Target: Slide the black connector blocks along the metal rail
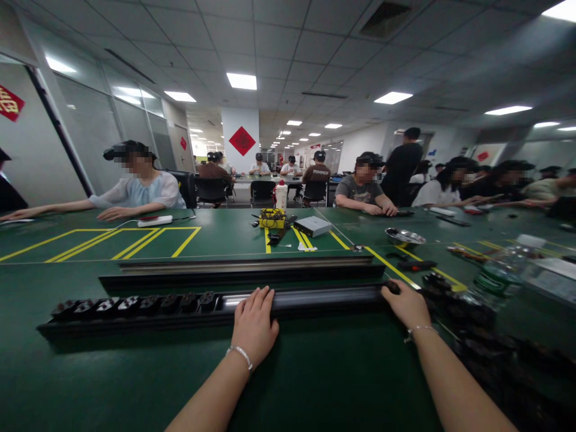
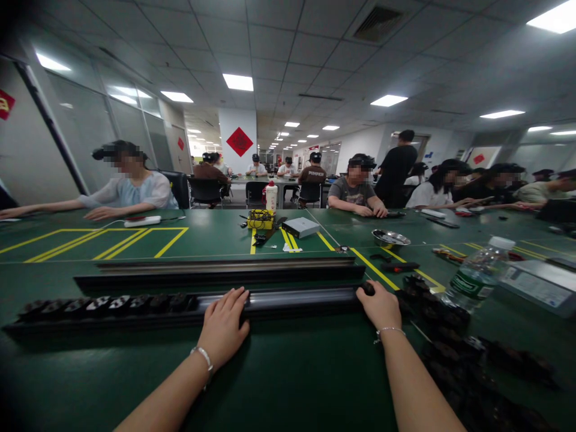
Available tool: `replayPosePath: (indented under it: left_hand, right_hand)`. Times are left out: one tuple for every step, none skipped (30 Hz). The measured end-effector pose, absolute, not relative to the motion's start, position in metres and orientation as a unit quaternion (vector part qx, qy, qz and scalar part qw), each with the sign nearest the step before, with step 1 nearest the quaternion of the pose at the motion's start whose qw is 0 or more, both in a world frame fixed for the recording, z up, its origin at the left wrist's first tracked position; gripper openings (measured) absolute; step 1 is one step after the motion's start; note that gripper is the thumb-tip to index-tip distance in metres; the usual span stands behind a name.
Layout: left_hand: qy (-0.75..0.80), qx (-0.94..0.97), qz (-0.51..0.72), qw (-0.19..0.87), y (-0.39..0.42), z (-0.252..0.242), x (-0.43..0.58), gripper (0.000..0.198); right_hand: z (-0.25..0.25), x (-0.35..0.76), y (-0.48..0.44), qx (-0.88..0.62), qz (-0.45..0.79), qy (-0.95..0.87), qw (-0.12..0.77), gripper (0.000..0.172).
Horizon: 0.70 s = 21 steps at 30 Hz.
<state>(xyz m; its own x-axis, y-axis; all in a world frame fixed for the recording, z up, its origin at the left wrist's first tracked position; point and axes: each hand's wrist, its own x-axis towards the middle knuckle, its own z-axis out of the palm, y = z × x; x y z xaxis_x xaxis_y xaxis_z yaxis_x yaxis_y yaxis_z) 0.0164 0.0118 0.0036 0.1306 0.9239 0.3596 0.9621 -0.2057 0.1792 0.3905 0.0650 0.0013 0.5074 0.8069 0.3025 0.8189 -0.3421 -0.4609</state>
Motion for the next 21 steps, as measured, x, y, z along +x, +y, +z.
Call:
replayPosePath:
  left_hand:
    - [-0.630, -0.750, -0.197, 0.047, 0.0114, 0.0047, 0.0168, 0.055]
    - [-0.631, -0.749, -0.194, 0.045, 0.0110, 0.0056, 0.0171, 0.055]
    - [-0.632, -0.749, -0.193, 0.043, 0.0107, 0.0064, 0.0172, 0.056]
    - [-0.633, -0.749, -0.192, 0.041, 0.0105, 0.0069, 0.0173, 0.056]
    - [-0.634, -0.749, -0.191, 0.039, 0.0105, 0.0071, 0.0172, 0.056]
    - [-0.634, -0.749, -0.191, 0.038, 0.0106, 0.0070, 0.0170, 0.056]
    - [-0.633, -0.749, -0.191, 0.037, 0.0109, 0.0067, 0.0168, 0.056]
    - [-0.633, -0.749, -0.192, 0.037, 0.0112, 0.0062, 0.0166, 0.056]
    - [-0.632, -0.750, -0.193, 0.039, 0.0115, 0.0055, 0.0164, 0.056]
    - [-0.630, -0.750, -0.194, 0.041, 0.0119, 0.0047, 0.0162, 0.056]
    - [-0.629, -0.751, -0.195, 0.044, 0.0123, 0.0038, 0.0161, 0.056]
    - [-0.629, -0.751, -0.196, 0.046, 0.0126, 0.0029, 0.0160, 0.056]
    - [-0.629, -0.750, -0.197, 0.048, 0.0129, 0.0021, 0.0160, 0.055]
    - [-0.629, -0.750, -0.198, 0.049, 0.0131, 0.0014, 0.0159, 0.055]
    - [-0.629, -0.750, -0.199, 0.049, 0.0133, 0.0009, 0.0159, 0.055]
    - [-0.627, -0.750, -0.201, 0.050, 0.0133, 0.0005, 0.0159, 0.055]
    - [-0.626, -0.751, -0.204, 0.051, 0.0133, 0.0003, 0.0158, 0.055]
    - [-0.624, -0.751, -0.207, 0.052, 0.0132, 0.0002, 0.0156, 0.055]
    - [-0.623, -0.752, -0.209, 0.053, 0.0130, 0.0003, 0.0155, 0.055]
    - [-0.621, -0.753, -0.211, 0.053, 0.0129, 0.0004, 0.0153, 0.055]
    - [-0.621, -0.753, -0.212, 0.054, 0.0127, 0.0005, 0.0151, 0.055]
  right_hand:
    - [0.0015, 0.3901, 0.0648, -0.820, -0.010, -0.493, 0.291, 0.054]
    - [0.0018, 0.3896, 0.0645, -0.819, -0.011, -0.492, 0.296, 0.053]
    - [0.0021, 0.3891, 0.0642, -0.817, -0.011, -0.493, 0.299, 0.052]
    - [0.0026, 0.3887, 0.0639, -0.815, -0.011, -0.494, 0.301, 0.051]
    - [0.0031, 0.3884, 0.0637, -0.814, -0.010, -0.495, 0.303, 0.051]
    - [0.0037, 0.3881, 0.0636, -0.814, -0.009, -0.495, 0.303, 0.051]
    - [0.0043, 0.3880, 0.0635, -0.815, -0.007, -0.494, 0.302, 0.051]
    - [0.0049, 0.3879, 0.0634, -0.816, -0.004, -0.493, 0.302, 0.051]
    - [0.0055, 0.3880, 0.0634, -0.817, 0.000, -0.491, 0.302, 0.051]
    - [0.0060, 0.3881, 0.0633, -0.818, 0.004, -0.490, 0.302, 0.052]
    - [0.0063, 0.3883, 0.0633, -0.819, 0.008, -0.489, 0.301, 0.052]
    - [0.0064, 0.3886, 0.0632, -0.820, 0.011, -0.489, 0.299, 0.052]
    - [0.0063, 0.3890, 0.0632, -0.820, 0.013, -0.488, 0.297, 0.053]
    - [0.0060, 0.3894, 0.0632, -0.821, 0.013, -0.488, 0.296, 0.053]
    - [0.0055, 0.3899, 0.0633, -0.821, 0.012, -0.488, 0.295, 0.054]
    - [0.0049, 0.3903, 0.0635, -0.821, 0.012, -0.488, 0.296, 0.054]
    - [0.0044, 0.3907, 0.0637, -0.821, 0.011, -0.488, 0.297, 0.054]
    - [0.0040, 0.3910, 0.0639, -0.820, 0.009, -0.488, 0.299, 0.055]
    - [0.0038, 0.3911, 0.0641, -0.820, 0.007, -0.486, 0.301, 0.055]
    - [0.0039, 0.3910, 0.0642, -0.821, 0.007, -0.484, 0.303, 0.056]
    - [0.0042, 0.3908, 0.0642, -0.823, 0.007, -0.480, 0.303, 0.056]
